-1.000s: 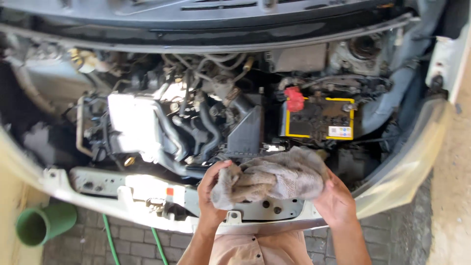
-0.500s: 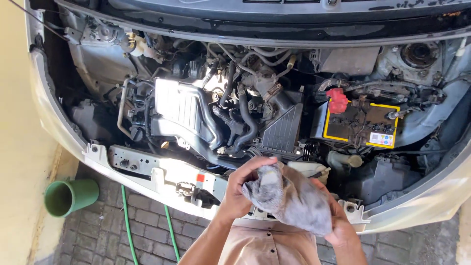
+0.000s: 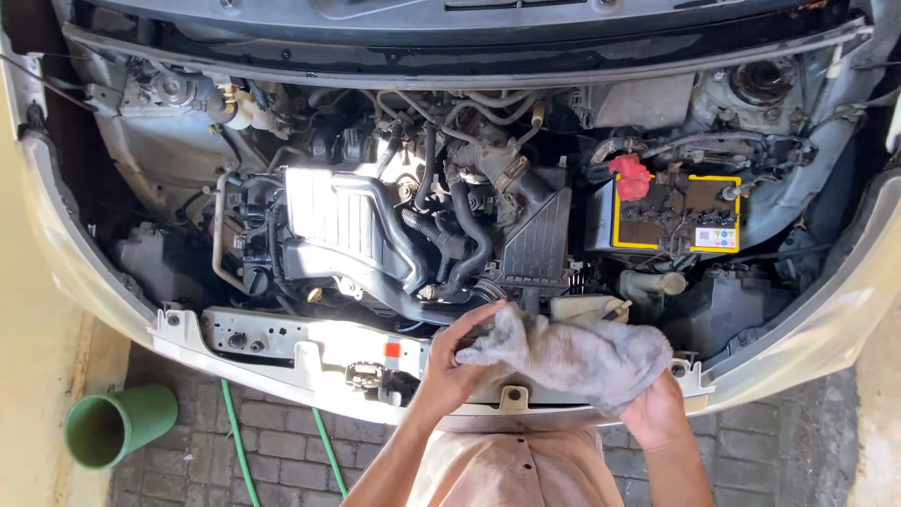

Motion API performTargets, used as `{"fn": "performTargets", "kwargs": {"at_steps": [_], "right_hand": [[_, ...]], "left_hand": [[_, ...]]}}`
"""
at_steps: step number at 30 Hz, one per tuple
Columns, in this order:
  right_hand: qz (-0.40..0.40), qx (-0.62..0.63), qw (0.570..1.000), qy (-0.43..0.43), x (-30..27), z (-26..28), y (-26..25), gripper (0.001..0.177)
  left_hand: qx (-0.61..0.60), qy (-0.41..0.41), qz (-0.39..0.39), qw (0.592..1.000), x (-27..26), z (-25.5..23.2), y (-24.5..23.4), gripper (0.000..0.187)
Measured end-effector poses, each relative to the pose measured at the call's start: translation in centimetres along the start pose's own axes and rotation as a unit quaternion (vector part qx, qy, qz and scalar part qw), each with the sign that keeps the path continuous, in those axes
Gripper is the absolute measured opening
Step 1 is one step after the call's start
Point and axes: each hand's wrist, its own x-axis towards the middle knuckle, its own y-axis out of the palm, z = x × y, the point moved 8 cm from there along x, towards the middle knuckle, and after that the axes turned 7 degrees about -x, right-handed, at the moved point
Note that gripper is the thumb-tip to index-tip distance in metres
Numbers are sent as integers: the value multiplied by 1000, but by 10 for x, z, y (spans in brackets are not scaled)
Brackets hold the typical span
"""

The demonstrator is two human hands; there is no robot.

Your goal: Cleaning various components and surfaces of a car engine bay using a cloth.

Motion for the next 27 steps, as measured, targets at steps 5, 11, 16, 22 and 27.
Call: {"fn": "performTargets", "kwargs": {"at_steps": [5,11,16,22,27], "right_hand": [[14,22,996,-88,-11,37,35,51],[141,130,968,-160,-8,56,100,59],[63,101,982,-149,26,47,147,57],[51,-468,777,-419,117,64,273,51],[20,-832,393,-391,156,25,348,58]], "left_hand": [[26,52,-58,997,-9,31,-39,33],[-19,-122,-115,986,-12,63,-64,32],[-97,-103,-80,987,-6,72,-70,30],[-229,-130,-35,964,33,61,-81,55],[-251,-131,-6,959,54,111,-77,56]]}}
